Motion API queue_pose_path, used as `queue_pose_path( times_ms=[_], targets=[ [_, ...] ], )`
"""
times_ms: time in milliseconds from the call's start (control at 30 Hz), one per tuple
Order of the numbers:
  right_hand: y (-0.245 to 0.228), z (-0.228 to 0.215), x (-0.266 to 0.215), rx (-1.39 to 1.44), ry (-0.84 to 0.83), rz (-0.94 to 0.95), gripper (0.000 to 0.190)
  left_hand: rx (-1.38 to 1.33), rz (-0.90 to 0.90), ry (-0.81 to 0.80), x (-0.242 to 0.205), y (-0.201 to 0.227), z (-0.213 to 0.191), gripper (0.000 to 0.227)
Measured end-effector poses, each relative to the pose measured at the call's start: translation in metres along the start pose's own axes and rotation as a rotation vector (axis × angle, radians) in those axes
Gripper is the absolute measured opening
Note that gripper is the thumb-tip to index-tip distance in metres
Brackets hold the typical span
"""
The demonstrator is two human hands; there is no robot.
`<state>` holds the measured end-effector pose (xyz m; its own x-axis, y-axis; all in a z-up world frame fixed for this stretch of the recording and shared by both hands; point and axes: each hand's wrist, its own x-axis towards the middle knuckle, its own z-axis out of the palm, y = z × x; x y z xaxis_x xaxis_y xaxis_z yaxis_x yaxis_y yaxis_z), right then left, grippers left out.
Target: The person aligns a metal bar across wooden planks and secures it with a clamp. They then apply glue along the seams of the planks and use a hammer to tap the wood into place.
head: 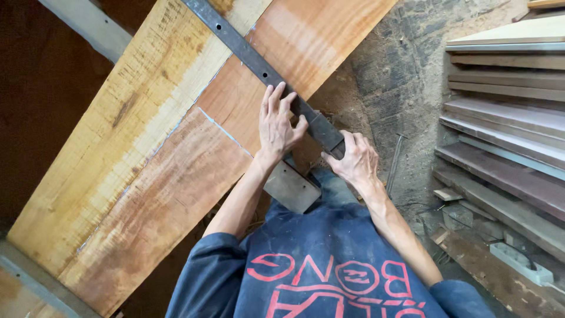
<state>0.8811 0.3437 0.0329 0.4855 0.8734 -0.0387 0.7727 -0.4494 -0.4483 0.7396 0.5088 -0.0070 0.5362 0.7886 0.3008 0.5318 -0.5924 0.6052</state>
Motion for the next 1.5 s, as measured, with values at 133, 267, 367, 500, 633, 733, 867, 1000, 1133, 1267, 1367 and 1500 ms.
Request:
queue_pose_path(
  times_ms=[133,267,367,500,633,733,867,1000,1133,1267,1367,1500],
  targets=[
    [0.005,0.005,0.0,0.011,0.02,-0.007,0.066,-0.075,-0.118,0.114,0.01,-0.001,0.004,0.074],
    [0.0,0.004,-0.002,0.035,-0.074,0.085,0.066,-0.14,-0.514,0.271,0.041,-0.009,0.012,0.099],
    [0.004,0.002,0.0,0.057,-0.077,0.065,0.068,-0.213,-0.716,0.255,0.062,-0.014,0.024,0.092],
    [0.018,-0.001,0.024,0.085,-0.12,0.063,0.073,-0.105,-0.678,0.338,0.088,-0.014,0.04,0.094],
    [0.027,-0.003,0.022,0.026,-0.143,0.112,0.07,-0.123,-0.654,0.378,0.078,-0.007,0.042,0.094],
    [0.024,-0.003,0.03,0.007,-0.043,-0.012,0.072,-0.183,-0.734,0.298,0.085,-0.004,0.042,0.085],
    [0.008,0.002,0.039,0.001,-0.099,-0.025,0.064,-0.198,-0.714,0.317,0.08,-0.004,0.041,0.084],
    [-0.012,0.004,0.059,-0.071,-0.14,-0.087,0.062,-0.17,-0.703,0.276,0.076,-0.012,0.039,0.109],
    [-0.021,0.0,0.054,0.002,-0.116,-0.06,0.063,-0.343,-0.61,0.238,0.054,-0.028,0.034,0.108],
    [-0.02,-0.003,0.05,0.038,-0.163,-0.041,0.072,-0.401,-0.661,0.163,0.016,-0.031,0.027,0.083],
    [-0.004,-0.003,0.041,0.055,-0.169,-0.063,0.08,-0.473,-0.657,0.266,-0.029,-0.025,0.023,0.058],
    [0.027,-0.006,0.023,0.086,-0.216,-0.029,0.079,-0.548,-0.814,0.302,-0.092,-0.011,0.018,0.047]
  ],
)
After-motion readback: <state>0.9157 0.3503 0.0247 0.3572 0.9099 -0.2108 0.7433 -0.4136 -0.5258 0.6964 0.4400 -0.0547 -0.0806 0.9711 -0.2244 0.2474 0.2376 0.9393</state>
